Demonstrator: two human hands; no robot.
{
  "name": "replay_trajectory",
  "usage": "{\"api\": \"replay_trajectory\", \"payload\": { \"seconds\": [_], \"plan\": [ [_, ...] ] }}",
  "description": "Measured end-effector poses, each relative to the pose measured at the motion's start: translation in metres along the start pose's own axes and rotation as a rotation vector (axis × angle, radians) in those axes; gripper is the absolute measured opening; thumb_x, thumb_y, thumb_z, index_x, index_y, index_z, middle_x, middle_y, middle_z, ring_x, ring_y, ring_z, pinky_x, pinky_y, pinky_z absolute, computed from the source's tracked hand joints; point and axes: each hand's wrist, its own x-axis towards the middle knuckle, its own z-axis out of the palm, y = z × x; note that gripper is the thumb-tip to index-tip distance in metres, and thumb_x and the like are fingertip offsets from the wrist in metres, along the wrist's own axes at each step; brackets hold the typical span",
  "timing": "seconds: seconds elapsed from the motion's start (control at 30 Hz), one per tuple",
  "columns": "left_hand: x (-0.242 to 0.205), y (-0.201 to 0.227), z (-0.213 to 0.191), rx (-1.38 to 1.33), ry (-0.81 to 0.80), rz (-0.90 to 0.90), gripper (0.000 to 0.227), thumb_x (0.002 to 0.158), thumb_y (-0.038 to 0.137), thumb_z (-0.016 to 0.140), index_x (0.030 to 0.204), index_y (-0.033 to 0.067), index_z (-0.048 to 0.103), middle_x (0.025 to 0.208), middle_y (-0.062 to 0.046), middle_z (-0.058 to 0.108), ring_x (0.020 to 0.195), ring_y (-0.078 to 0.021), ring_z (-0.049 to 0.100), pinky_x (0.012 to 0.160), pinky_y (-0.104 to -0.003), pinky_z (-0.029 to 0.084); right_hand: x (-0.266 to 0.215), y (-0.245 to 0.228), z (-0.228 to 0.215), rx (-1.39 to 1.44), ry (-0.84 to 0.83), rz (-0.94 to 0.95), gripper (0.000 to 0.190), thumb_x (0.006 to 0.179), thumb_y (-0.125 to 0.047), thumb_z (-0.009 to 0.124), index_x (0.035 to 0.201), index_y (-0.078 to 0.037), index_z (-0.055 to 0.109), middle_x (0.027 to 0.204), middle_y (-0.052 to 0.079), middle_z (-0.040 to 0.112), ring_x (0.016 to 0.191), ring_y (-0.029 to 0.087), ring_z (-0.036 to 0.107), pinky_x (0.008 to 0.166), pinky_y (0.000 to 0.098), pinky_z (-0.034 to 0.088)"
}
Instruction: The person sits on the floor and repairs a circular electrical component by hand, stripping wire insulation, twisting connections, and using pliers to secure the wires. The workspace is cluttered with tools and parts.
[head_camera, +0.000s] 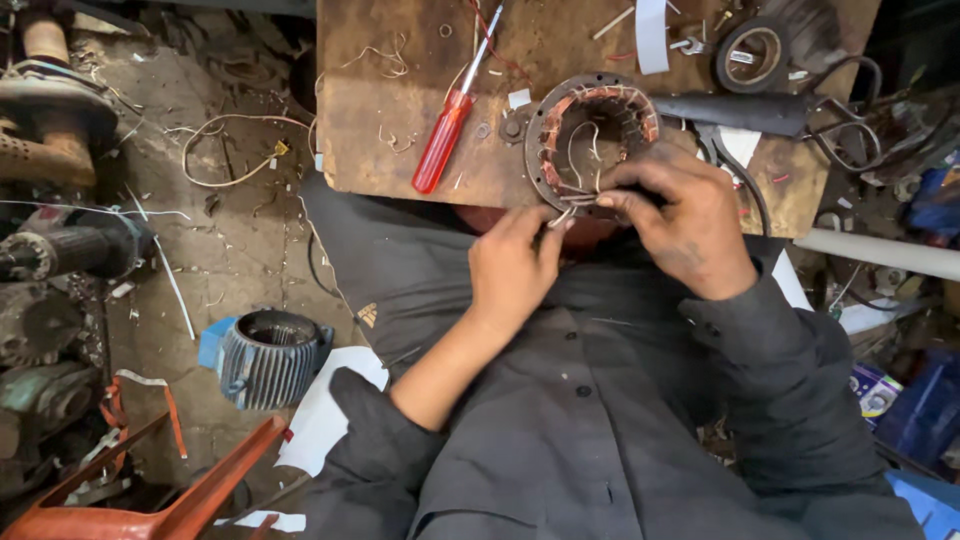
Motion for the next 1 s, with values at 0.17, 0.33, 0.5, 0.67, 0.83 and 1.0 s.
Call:
{"api": "replay_trajectory", "payload": {
  "seconds": [0.17, 0.33, 0.5, 0.67, 0.83, 1.0],
  "plan": [
    [-0.021, 0.012, -0.057, -0.889, -0.580, -0.070, 0.020, 0.090, 0.013, 0.078, 0.086, 0.0035, 0.061, 0.084, -0.009, 0.060, 0.071, -0.0224, 0.057, 0.071, -0.035, 0.047, -0.003, 0.001, 0.002, -0.059, 0.018, -0.003, 0.018, 0.091, -0.008, 0.081, 0.106, -0.002, 0.073, 0.095, 0.012, 0.070, 0.087, 0.028, 0.068, 0.078, 0.0360, 0.052],
    [-0.034, 0.051, -0.102, -1.300, -0.884, 0.226, 0.018, 0.088, 0.006, 0.074, 0.078, 0.0037, 0.060, 0.075, -0.007, 0.060, 0.057, -0.0207, 0.059, 0.055, -0.030, 0.043, -0.005, 0.001, 0.006, -0.048, 0.063, 0.021, 0.021, 0.093, -0.011, 0.081, 0.108, -0.003, 0.070, 0.101, 0.011, 0.072, 0.089, 0.026, 0.071, 0.078, 0.0347, 0.054],
    [-0.027, 0.064, -0.110, -1.079, -0.828, 0.360, 0.016, 0.092, 0.008, 0.074, 0.083, 0.0050, 0.061, 0.074, -0.005, 0.059, 0.059, -0.0199, 0.058, 0.057, -0.032, 0.043, -0.024, -0.009, 0.016, -0.223, 0.250, -0.032, 0.023, 0.094, -0.013, 0.086, 0.105, -0.001, 0.068, 0.100, 0.014, 0.071, 0.089, 0.028, 0.069, 0.077, 0.0366, 0.054],
    [-0.028, 0.082, -0.102, -0.703, -0.793, 0.606, 0.019, 0.092, 0.014, 0.077, 0.084, 0.0072, 0.061, 0.078, -0.005, 0.058, 0.070, -0.0232, 0.060, 0.063, -0.034, 0.046, -0.047, -0.016, 0.052, -0.088, -0.063, 0.586, 0.026, 0.092, -0.028, 0.076, 0.097, -0.002, 0.078, 0.072, 0.019, 0.073, 0.059, 0.021, 0.072, 0.058, 0.0342, 0.051],
    [-0.012, 0.078, -0.122, -0.119, -0.321, 0.894, 0.034, 0.093, 0.034, 0.092, 0.091, 0.0085, 0.069, 0.078, 0.000, 0.058, 0.065, -0.0193, 0.057, 0.057, -0.035, 0.042, -0.046, -0.005, 0.072, 0.271, -0.004, 0.439, 0.021, 0.098, -0.014, 0.063, 0.113, 0.000, 0.070, 0.086, 0.016, 0.077, 0.069, 0.018, 0.076, 0.062, 0.0303, 0.057],
    [0.037, 0.040, -0.076, 0.172, -0.004, 0.652, 0.036, 0.084, 0.016, 0.078, 0.119, 0.0065, 0.074, 0.109, -0.007, 0.070, 0.105, -0.0276, 0.064, 0.096, -0.044, 0.051, -0.047, 0.004, 0.067, -0.009, 0.078, 0.047, 0.019, 0.083, 0.000, 0.065, 0.101, 0.003, 0.069, 0.088, 0.020, 0.072, 0.078, 0.031, 0.071, 0.069, 0.0362, 0.056]
  ]
}}
